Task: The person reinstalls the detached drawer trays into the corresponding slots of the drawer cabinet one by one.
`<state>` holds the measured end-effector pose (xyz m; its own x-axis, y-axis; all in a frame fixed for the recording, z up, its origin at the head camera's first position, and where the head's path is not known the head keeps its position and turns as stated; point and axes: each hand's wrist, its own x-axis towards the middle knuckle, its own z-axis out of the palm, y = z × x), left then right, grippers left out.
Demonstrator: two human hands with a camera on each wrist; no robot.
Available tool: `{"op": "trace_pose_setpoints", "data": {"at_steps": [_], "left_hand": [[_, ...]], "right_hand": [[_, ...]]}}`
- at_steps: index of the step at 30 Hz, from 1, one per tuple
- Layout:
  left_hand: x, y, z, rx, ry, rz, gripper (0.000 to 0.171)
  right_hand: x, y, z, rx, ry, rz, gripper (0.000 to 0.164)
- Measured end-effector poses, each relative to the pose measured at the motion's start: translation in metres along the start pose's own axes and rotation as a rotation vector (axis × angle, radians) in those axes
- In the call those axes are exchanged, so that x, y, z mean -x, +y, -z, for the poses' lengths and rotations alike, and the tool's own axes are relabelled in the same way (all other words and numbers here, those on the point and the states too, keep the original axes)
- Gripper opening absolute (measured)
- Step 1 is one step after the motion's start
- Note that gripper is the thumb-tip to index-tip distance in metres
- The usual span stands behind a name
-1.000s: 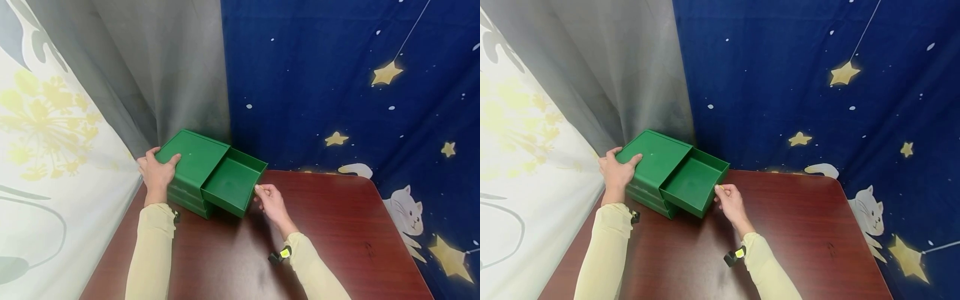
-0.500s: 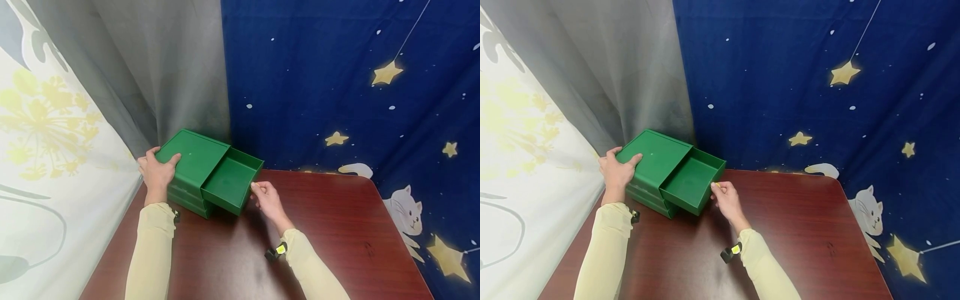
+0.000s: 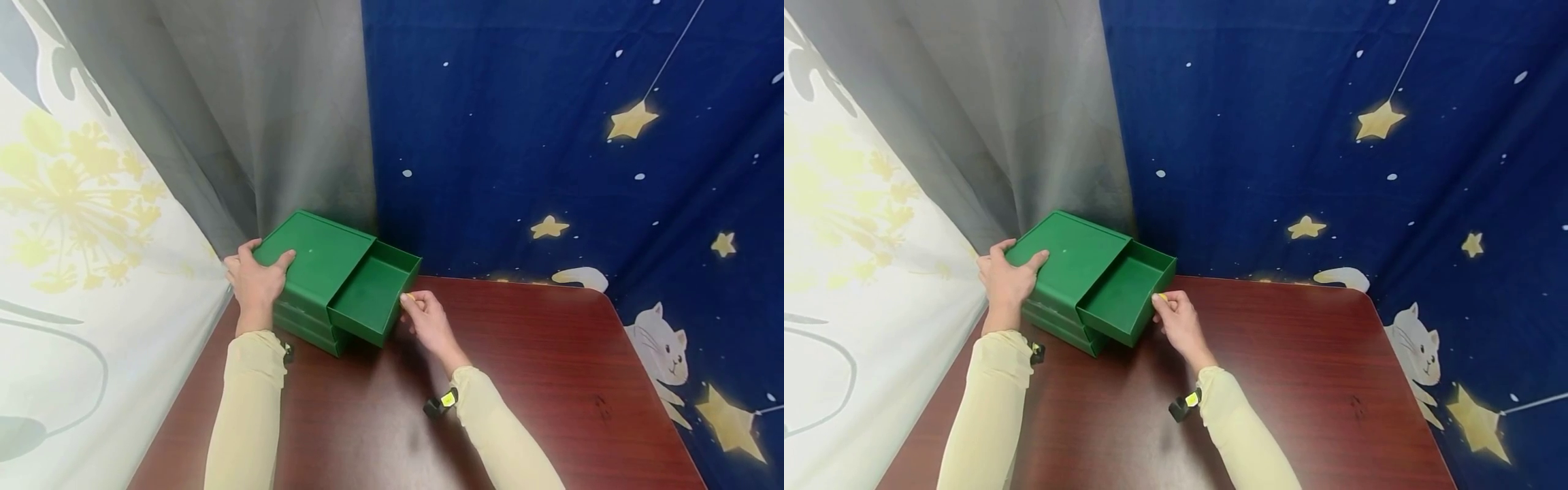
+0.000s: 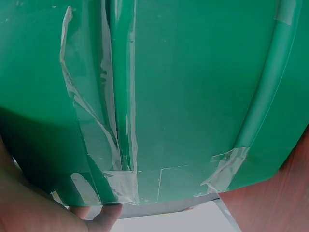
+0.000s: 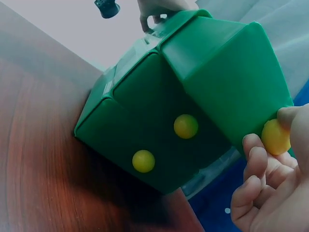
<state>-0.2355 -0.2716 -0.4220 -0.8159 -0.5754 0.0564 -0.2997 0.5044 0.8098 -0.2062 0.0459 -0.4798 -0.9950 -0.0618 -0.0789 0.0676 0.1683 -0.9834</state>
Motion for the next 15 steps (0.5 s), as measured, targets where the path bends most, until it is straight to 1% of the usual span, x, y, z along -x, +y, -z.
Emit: {"op": "trace_pose_setpoints", "data": {"at_steps": [4,8,15], "left_hand": [[0.0,-0.0017,-0.0007,0.001,-0.002,0.0,0.086],[-0.0009,-0.0033,-0.0016,-0.004,-0.003,0.002,0.086],[-0.0007,-0.0012,-0.0026,0.001,0.009,-0.006,0.085]], "right_hand": [[-0.002,0.0016,-0.0008,0.009,-0.016,0.016,0.031],[-0.0024,0.001,-0.0021,0.011,-0.031,0.01,0.031],[-0.005,-0.0019,-0.0077,0.016,-0.049,0.032,0.03]]}}
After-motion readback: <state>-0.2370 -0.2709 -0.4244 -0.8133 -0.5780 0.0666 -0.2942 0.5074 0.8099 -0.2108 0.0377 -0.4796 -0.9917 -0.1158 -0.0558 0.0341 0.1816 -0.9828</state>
